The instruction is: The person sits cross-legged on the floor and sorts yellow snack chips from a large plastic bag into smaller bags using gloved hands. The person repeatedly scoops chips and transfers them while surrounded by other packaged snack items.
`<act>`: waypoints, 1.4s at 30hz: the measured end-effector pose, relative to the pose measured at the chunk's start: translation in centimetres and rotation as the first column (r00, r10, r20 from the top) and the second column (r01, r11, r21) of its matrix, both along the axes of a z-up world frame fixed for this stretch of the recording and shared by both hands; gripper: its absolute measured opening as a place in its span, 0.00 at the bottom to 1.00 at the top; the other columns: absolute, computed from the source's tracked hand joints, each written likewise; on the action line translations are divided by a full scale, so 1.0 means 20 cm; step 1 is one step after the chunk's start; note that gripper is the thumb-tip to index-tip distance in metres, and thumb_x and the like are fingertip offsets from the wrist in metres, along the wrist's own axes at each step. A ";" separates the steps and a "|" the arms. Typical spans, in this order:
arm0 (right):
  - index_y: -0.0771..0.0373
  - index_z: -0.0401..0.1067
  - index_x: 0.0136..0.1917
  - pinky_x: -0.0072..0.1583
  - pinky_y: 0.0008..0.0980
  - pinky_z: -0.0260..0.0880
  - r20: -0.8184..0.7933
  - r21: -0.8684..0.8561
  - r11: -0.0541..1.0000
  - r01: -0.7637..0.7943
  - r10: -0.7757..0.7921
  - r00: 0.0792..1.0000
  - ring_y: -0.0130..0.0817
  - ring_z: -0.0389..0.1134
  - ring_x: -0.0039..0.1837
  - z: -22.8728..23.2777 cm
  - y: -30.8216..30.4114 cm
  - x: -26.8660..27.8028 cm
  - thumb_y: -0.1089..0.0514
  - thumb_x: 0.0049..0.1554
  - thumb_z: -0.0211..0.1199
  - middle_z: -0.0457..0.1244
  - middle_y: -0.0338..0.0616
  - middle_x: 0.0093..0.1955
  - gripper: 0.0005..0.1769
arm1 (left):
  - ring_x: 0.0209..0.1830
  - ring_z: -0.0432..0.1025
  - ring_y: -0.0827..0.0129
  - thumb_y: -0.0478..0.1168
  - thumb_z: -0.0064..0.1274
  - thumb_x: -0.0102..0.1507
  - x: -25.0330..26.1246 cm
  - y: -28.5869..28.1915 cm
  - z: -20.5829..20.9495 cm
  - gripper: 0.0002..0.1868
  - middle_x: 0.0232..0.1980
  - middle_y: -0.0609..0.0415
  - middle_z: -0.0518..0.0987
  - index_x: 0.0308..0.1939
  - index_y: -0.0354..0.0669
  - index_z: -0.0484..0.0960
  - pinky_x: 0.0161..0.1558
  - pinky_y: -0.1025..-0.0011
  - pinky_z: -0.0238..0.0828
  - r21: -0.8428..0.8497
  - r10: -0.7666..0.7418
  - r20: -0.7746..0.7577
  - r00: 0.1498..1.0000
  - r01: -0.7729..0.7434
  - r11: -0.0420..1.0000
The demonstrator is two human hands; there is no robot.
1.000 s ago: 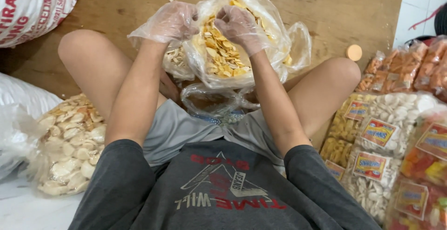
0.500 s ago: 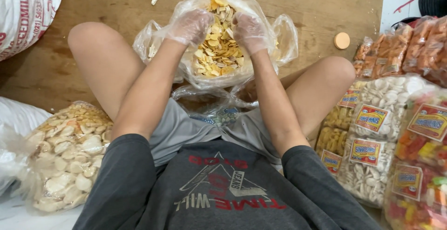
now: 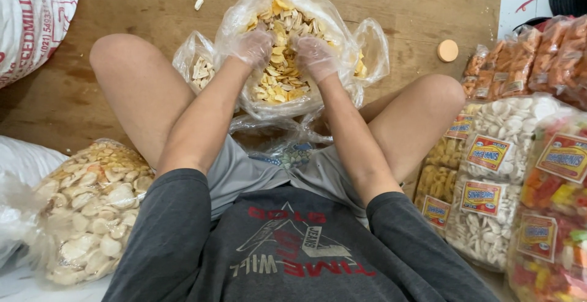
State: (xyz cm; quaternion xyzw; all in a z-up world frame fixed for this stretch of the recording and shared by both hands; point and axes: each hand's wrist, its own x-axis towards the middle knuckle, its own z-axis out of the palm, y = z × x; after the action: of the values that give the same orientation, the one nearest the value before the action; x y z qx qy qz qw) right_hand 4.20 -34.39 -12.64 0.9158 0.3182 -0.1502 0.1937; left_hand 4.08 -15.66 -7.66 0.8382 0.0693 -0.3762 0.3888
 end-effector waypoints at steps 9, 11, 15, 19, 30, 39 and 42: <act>0.52 0.65 0.49 0.45 0.19 0.65 0.161 -0.083 0.996 0.044 -0.030 0.986 0.23 0.59 0.38 -0.15 -0.01 0.02 0.64 0.63 0.48 0.58 0.33 0.35 0.08 | 0.25 0.61 0.75 0.48 0.29 0.76 -0.05 0.01 0.04 0.21 0.30 0.62 0.68 0.34 0.48 0.71 0.28 0.82 0.61 0.138 -0.122 0.149 0.981 0.101 0.985; 0.51 0.75 0.48 0.55 0.23 0.71 -0.104 0.278 0.870 0.407 -0.394 0.913 0.24 0.67 0.47 -0.16 0.01 0.03 0.56 0.61 0.59 0.65 0.37 0.45 0.04 | 0.50 0.72 0.57 0.60 0.23 0.73 -0.11 0.01 0.18 0.30 0.52 0.46 0.77 0.57 0.41 0.71 0.59 0.60 0.66 0.150 -0.114 0.134 0.984 0.093 0.984; 0.51 0.73 0.35 0.49 0.20 0.74 -0.348 0.559 0.489 0.670 -0.595 0.724 0.20 0.67 0.43 -0.09 0.07 -0.01 0.55 0.60 0.58 0.65 0.32 0.39 0.12 | 0.37 0.75 0.67 0.61 0.29 0.71 -0.12 0.00 0.20 0.34 0.69 0.41 0.68 0.79 0.61 0.44 0.32 0.80 0.75 0.028 0.072 0.056 0.996 -0.073 0.997; 0.51 0.71 0.33 0.47 0.20 0.74 -0.239 0.502 0.657 0.563 -0.521 0.820 0.17 0.65 0.39 -0.13 0.05 -0.01 0.55 0.62 0.57 0.61 0.30 0.33 0.15 | 0.46 0.64 0.65 0.47 0.26 0.72 -0.11 -0.03 0.15 0.24 0.56 0.50 0.67 0.69 0.41 0.61 0.47 0.72 0.64 0.036 0.035 0.068 0.997 -0.037 0.999; 0.55 0.69 0.42 0.51 0.28 0.73 -0.054 0.216 0.899 0.381 -0.379 0.924 0.26 0.64 0.40 -0.15 0.02 0.03 0.60 0.65 0.52 0.62 0.35 0.37 0.09 | 0.43 0.75 0.61 0.28 0.44 0.64 -0.06 -0.02 0.04 0.11 0.58 0.40 0.76 0.44 0.42 0.81 0.46 0.70 0.75 -0.050 -0.126 0.210 0.969 0.140 0.989; 0.54 0.72 0.41 0.42 0.23 0.71 -0.102 0.269 0.833 0.483 -0.474 0.875 0.22 0.64 0.36 -0.09 0.04 0.02 0.55 0.66 0.55 0.62 0.34 0.35 0.11 | 0.37 0.71 0.69 0.41 0.39 0.69 -0.04 -0.02 0.01 0.09 0.39 0.56 0.76 0.37 0.50 0.74 0.41 0.72 0.71 -0.153 0.043 0.188 0.981 -0.014 0.988; 0.54 0.74 0.37 0.47 0.27 0.74 -0.114 0.498 0.744 0.445 -0.453 0.884 0.27 0.68 0.41 -0.10 0.03 0.02 0.61 0.60 0.59 0.66 0.37 0.36 0.10 | 0.23 0.62 0.76 0.45 0.38 0.61 -0.09 0.00 0.19 0.09 0.29 0.60 0.70 0.35 0.48 0.72 0.28 0.80 0.64 -0.317 0.269 0.012 0.963 -0.251 0.915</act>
State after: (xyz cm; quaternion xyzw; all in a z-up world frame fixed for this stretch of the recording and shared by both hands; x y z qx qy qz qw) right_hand 4.57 -33.79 -14.57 0.9841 0.1152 -0.0959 -0.0956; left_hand 2.26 -15.68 -3.78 0.7594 0.1089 -0.3042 0.5648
